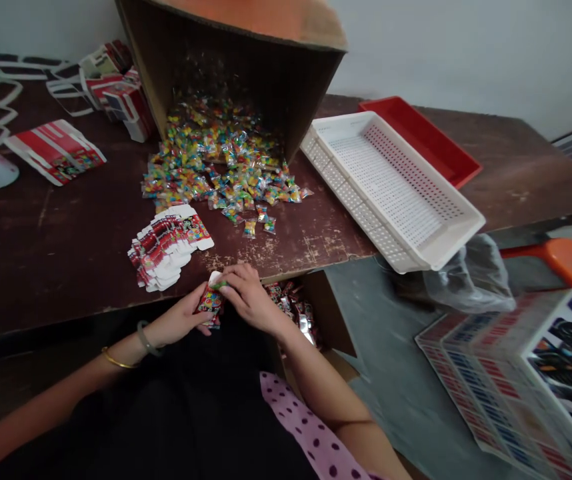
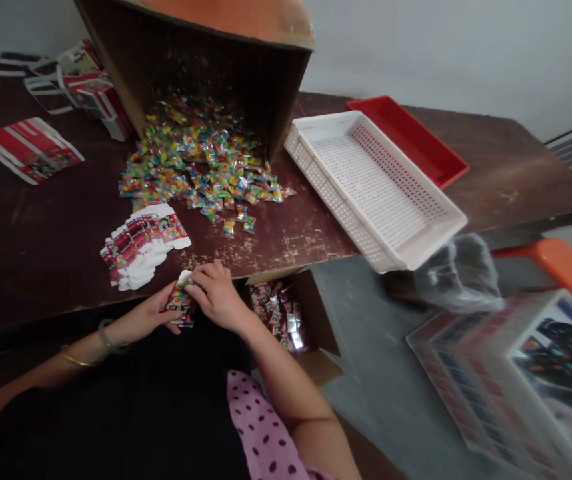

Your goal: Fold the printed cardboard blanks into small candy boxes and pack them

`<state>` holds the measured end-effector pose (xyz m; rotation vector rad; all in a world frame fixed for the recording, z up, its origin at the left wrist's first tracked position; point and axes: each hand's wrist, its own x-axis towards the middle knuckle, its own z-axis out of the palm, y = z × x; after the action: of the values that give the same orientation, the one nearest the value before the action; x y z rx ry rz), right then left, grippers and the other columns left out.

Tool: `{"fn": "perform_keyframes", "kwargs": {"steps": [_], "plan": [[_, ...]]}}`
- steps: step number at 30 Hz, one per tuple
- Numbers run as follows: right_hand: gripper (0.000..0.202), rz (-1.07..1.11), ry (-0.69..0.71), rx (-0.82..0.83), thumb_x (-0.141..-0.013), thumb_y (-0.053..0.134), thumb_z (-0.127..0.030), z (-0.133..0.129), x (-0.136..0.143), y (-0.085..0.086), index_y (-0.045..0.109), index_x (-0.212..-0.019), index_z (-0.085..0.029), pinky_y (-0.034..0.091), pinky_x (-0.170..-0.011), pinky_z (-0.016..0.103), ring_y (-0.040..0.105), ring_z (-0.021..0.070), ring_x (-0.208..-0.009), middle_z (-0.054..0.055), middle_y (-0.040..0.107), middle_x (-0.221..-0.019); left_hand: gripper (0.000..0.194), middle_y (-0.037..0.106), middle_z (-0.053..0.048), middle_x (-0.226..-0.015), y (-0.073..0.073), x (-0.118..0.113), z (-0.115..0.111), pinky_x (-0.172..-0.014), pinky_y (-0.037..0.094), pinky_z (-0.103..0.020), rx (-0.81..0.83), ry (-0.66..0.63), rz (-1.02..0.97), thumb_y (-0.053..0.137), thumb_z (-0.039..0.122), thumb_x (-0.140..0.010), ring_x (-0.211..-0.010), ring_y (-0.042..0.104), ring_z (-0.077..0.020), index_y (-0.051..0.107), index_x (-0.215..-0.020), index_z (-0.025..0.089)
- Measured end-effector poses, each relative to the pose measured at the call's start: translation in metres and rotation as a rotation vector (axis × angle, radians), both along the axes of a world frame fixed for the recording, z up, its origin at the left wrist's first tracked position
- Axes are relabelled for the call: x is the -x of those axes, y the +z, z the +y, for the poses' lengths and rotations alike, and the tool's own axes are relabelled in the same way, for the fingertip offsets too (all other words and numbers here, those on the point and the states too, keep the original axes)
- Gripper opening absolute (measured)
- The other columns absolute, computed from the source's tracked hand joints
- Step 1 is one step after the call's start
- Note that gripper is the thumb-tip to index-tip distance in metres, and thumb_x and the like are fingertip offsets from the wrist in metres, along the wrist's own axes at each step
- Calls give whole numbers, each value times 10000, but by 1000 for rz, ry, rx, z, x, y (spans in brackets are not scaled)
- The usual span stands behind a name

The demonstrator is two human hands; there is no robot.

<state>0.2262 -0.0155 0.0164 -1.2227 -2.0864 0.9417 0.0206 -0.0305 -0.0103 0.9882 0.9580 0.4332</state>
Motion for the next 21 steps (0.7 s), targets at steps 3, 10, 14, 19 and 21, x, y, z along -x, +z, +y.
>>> {"fn": "perform_keyframes", "kwargs": {"steps": [3, 10, 14, 19, 21], "plan": [[169, 23, -89, -11, -957, 541, -264, -2, 2, -3, 701, -992, -222, 326, -959, 363, 490, 193, -1073, 52, 603, -1079, 595, 588, -50, -1055, 1, 0, -1, -583, 597, -288, -85, -35, 92, 668, 234, -789, -827, 611, -196, 444, -1340, 236], [181, 355, -214, 155, -921, 588, -348, -9, 10, -18, 730, -958, -243, 385, -954, 369, 532, 185, -1035, 41, 606, -1111, 541, 656, -56, -862, 10, -5, -1, -524, 568, -285, 22, 4, 29, 534, 554, -873, -763, 643, -224, 542, -1269, 185], [364, 831, -341, 658, -825, 673, -404, -17, 13, -35, 638, -1156, -258, 483, -605, 248, 544, 104, -673, 26, 610, -1011, 633, 708, -126, -875, 9, -3, 6, -529, 566, -314, 124, 92, 40, 398, 643, -896, -778, 654, -256, 660, -1103, 105], [285, 744, -204, 679, -774, 714, -326, -13, 19, -37, 697, -1038, -221, 522, -630, 253, 581, 111, -668, 15, 639, -914, 453, 720, -89, -991, 9, -4, 19, -549, 535, -272, -65, 19, 118, 608, 462, -816, -869, 632, -254, 680, -1149, 164], [195, 554, -153, 403, -831, 660, -303, -9, 18, -29, 737, -987, -216, 527, -766, 291, 617, 149, -820, 42, 644, -960, 400, 724, -80, -986, 10, -5, 24, -576, 523, -267, -88, 16, 147, 613, 415, -800, -877, 628, -249, 709, -1096, 164]]}}
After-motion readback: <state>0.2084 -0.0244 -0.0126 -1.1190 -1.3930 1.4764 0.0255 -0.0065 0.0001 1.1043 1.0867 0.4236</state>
